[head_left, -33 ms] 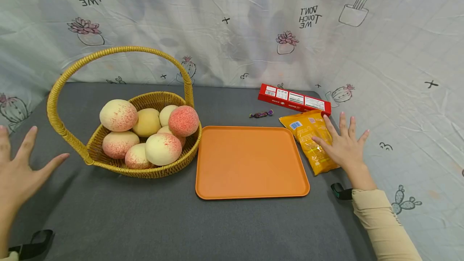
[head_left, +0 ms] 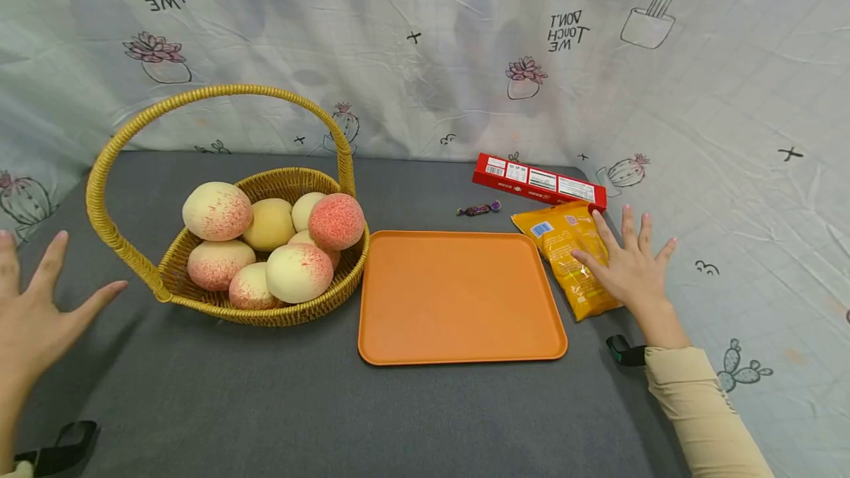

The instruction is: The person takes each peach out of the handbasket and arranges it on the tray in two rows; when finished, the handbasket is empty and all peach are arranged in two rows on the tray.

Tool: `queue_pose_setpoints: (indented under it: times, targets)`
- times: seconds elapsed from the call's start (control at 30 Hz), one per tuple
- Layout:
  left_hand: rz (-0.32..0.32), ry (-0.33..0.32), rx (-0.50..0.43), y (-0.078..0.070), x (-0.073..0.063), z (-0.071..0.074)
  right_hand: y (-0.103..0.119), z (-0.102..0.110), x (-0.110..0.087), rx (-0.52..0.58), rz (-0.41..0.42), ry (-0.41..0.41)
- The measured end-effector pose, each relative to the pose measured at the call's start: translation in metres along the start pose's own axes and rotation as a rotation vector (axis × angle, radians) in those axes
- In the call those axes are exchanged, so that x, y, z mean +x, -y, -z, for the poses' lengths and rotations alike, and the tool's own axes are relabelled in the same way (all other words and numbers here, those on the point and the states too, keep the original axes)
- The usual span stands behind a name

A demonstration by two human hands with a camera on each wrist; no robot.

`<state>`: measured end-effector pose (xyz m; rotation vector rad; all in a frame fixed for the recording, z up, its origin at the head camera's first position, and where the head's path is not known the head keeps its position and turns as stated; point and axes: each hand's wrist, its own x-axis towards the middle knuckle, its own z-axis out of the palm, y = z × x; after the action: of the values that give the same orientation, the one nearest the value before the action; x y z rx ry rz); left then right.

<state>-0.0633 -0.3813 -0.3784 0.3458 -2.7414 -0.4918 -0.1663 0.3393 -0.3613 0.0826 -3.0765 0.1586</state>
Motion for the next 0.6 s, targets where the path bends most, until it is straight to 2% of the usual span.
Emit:
queue_pose_setpoints:
  times: [0.07, 0.17, 0.27, 0.37, 0.47, 0.6]
  targets:
    - [0.001, 0.048, 0.023, -0.002, -0.001, 0.003, 0.002, 0.001, 0.001, 0.0, 0.004, 0.01]
    - [-0.022, 0.193, 0.017, -0.001, 0.001, 0.003, 0.008, 0.004, 0.002, 0.009, 0.024, 0.022]
    - [-0.031, 0.341, -0.085, 0.004, 0.002, -0.004, 0.018, 0.007, 0.002, 0.043, 0.068, 0.002]
    - [0.013, 0.44, -0.182, -0.002, 0.001, -0.005, 0.031, 0.01, 0.003, 0.102, 0.096, -0.027]
    - [0.066, 0.5, -0.157, -0.019, -0.004, 0.004, 0.046, 0.012, 0.003, 0.163, 0.111, -0.034]
    - [0.079, 0.63, -0.023, -0.043, -0.017, 0.019, 0.064, 0.014, 0.001, 0.233, 0.132, -0.04]
